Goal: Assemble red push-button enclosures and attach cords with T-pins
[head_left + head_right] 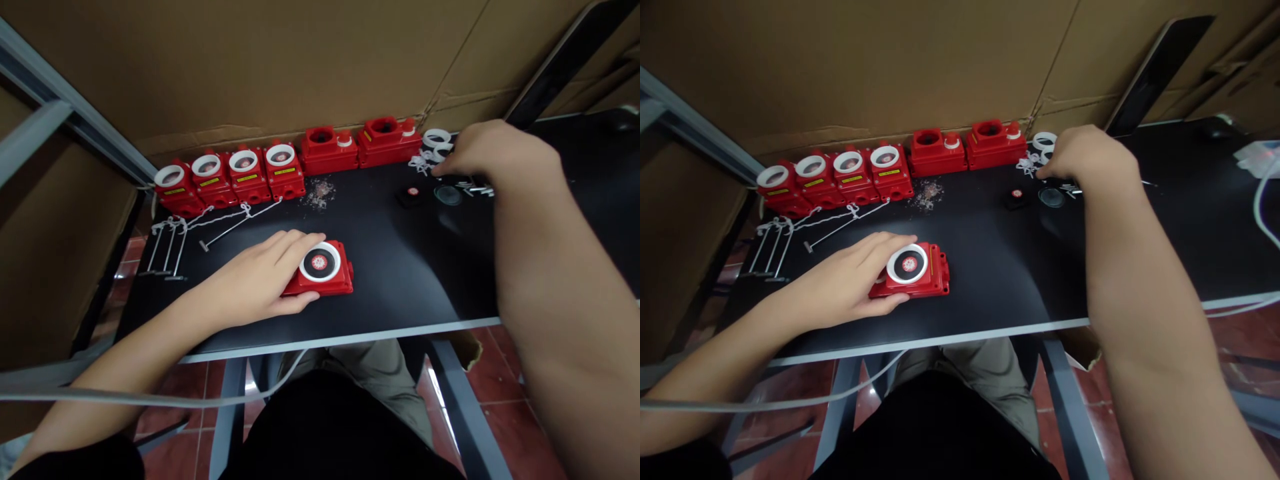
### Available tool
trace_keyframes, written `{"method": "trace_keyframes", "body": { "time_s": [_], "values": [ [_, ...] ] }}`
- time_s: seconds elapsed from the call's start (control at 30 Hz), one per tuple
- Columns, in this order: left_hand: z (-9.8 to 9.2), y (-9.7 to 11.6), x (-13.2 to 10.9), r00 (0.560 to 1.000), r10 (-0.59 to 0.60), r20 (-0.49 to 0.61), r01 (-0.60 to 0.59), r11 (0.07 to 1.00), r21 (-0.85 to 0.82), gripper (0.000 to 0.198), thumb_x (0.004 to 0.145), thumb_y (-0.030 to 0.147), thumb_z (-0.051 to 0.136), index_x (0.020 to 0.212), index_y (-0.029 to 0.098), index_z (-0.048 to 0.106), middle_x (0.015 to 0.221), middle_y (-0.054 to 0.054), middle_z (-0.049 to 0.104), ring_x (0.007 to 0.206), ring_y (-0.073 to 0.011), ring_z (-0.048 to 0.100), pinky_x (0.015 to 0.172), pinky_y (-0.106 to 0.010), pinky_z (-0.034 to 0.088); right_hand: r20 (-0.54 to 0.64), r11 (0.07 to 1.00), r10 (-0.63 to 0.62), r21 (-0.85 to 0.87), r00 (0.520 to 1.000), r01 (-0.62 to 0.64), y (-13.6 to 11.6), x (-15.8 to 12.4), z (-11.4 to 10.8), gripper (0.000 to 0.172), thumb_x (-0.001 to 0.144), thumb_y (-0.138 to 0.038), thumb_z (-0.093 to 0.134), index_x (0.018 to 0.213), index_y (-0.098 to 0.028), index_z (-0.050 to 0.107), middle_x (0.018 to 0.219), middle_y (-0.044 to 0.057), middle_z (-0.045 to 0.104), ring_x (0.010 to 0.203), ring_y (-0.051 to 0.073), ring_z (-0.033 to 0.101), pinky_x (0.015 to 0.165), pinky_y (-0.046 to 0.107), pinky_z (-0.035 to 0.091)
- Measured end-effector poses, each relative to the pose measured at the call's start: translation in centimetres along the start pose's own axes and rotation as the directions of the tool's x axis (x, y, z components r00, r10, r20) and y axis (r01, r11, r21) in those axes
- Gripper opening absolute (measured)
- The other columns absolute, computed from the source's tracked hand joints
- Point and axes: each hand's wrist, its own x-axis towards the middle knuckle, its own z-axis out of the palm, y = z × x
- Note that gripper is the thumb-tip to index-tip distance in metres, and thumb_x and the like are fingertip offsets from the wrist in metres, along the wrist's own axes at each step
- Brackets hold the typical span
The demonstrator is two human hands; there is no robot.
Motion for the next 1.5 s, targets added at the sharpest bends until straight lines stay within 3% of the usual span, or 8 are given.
{"method": "trace_keyframes", "body": {
  "time_s": [0.23, 0.37, 0.63, 0.7, 0.87, 0.97, 1.23, 1.5],
  "values": [
    [0.0, -0.7, 0.5, 0.996, -0.081, 0.049, 0.085, 0.993, -0.084, 0.072, 0.114, 0.050, 0.076, 0.171, 0.016, 0.049, 0.155, -0.023, 0.072, 0.138, -0.0388, 0.075, 0.117, -0.054, 0.066, -0.093, 0.999, -0.039, 0.010, 0.995, 0.040, -2.5, -3.6, -2.8, 0.039, 0.112, -0.035, 0.073, 0.124, -0.001, 0.086, 0.120, 0.031, 0.085, 0.106, 0.030, 0.075, 0.084, 0.047, 0.046],
    [-0.2, -1.0, 0.7, 0.986, -0.146, 0.082, 0.156, 0.980, -0.126, 0.072, 0.110, 0.048, 0.080, 0.168, 0.015, 0.052, 0.155, -0.023, 0.071, 0.141, -0.0391, 0.073, 0.120, -0.054, 0.063, -0.181, 0.984, -0.137, 0.090, 0.974, 0.155, -3.8, -4.8, -3.8, 0.026, 0.104, -0.019, 0.075, 0.126, -0.009, 0.085, 0.123, 0.026, 0.087, 0.105, 0.027, 0.074, 0.089, 0.040, 0.050],
    [-2.8, -1.2, 0.8, 0.961, -0.218, 0.168, 0.252, 0.944, -0.214, 0.050, 0.097, 0.036, 0.083, 0.141, 0.020, 0.067, 0.131, -0.011, 0.077, 0.115, -0.0299, 0.077, 0.103, -0.041, 0.061, -0.330, 0.830, -0.373, 0.300, 0.867, 0.471, -7.6, -7.1, -3.1, 0.032, 0.098, -0.014, 0.073, 0.127, -0.019, 0.086, 0.115, 0.017, 0.088, 0.098, 0.027, 0.076, 0.096, 0.041, 0.056],
    [-2.9, -2.0, 0.9, 0.956, -0.230, 0.180, 0.271, 0.929, -0.253, 0.049, 0.090, 0.038, 0.086, 0.133, 0.020, 0.069, 0.124, -0.008, 0.077, 0.107, -0.0275, 0.076, 0.099, -0.038, 0.060, -0.334, 0.703, -0.515, 0.363, 0.790, 0.611, -8.8, -7.7, -2.5, 0.022, 0.096, -0.018, 0.073, 0.114, -0.022, 0.086, 0.113, 0.013, 0.088, 0.101, 0.028, 0.079, 0.098, 0.042, 0.058],
    [-1.4, -3.6, 0.1, 0.969, -0.231, 0.084, 0.246, 0.911, -0.331, 0.059, 0.094, 0.060, 0.090, 0.132, 0.020, 0.070, 0.128, -0.010, 0.077, 0.113, -0.0291, 0.075, 0.104, -0.040, 0.061, -0.352, 0.236, -0.821, 0.510, 0.450, 0.827, -11.0, -9.5, -1.0, 0.015, 0.102, -0.039, 0.074, 0.108, -0.028, 0.082, 0.113, 0.005, 0.089, 0.101, 0.026, 0.082, 0.091, 0.041, 0.060],
    [-0.8, -3.5, -0.5, 0.978, -0.209, 0.003, 0.198, 0.921, -0.336, 0.065, 0.098, 0.059, 0.090, 0.145, 0.020, 0.067, 0.140, -0.014, 0.075, 0.123, -0.0307, 0.074, 0.113, -0.043, 0.061, -0.392, 0.121, -0.842, 0.532, 0.370, 0.838, -11.6, -10.6, -1.0, 0.013, 0.104, -0.042, 0.076, 0.104, -0.030, 0.083, 0.110, 0.002, 0.088, 0.098, 0.025, 0.080, 0.087, 0.040, 0.060],
    [-0.9, -3.2, -0.6, 0.982, -0.187, -0.023, 0.176, 0.952, -0.251, 0.062, 0.102, 0.056, 0.087, 0.148, 0.020, 0.066, 0.140, -0.015, 0.075, 0.120, -0.0310, 0.074, 0.110, -0.045, 0.064, -0.374, 0.187, -0.815, 0.554, 0.443, 0.811, -12.1, -11.6, -1.5, 0.013, 0.098, -0.028, 0.077, 0.109, -0.031, 0.083, 0.109, 0.001, 0.089, 0.095, 0.026, 0.081, 0.090, 0.043, 0.062],
    [-1.1, -2.8, -0.6, 0.981, -0.191, -0.025, 0.181, 0.958, -0.221, 0.064, 0.105, 0.049, 0.085, 0.157, 0.019, 0.063, 0.146, -0.015, 0.075, 0.127, -0.0309, 0.075, 0.115, -0.042, 0.061, -0.345, 0.224, -0.823, 0.534, 0.452, 0.815, -12.5, -11.5, -1.2, 0.009, 0.098, -0.027, 0.076, 0.095, -0.031, 0.084, 0.104, 0.001, 0.090, 0.094, 0.027, 0.081, 0.089, 0.044, 0.060]
  ]
}}
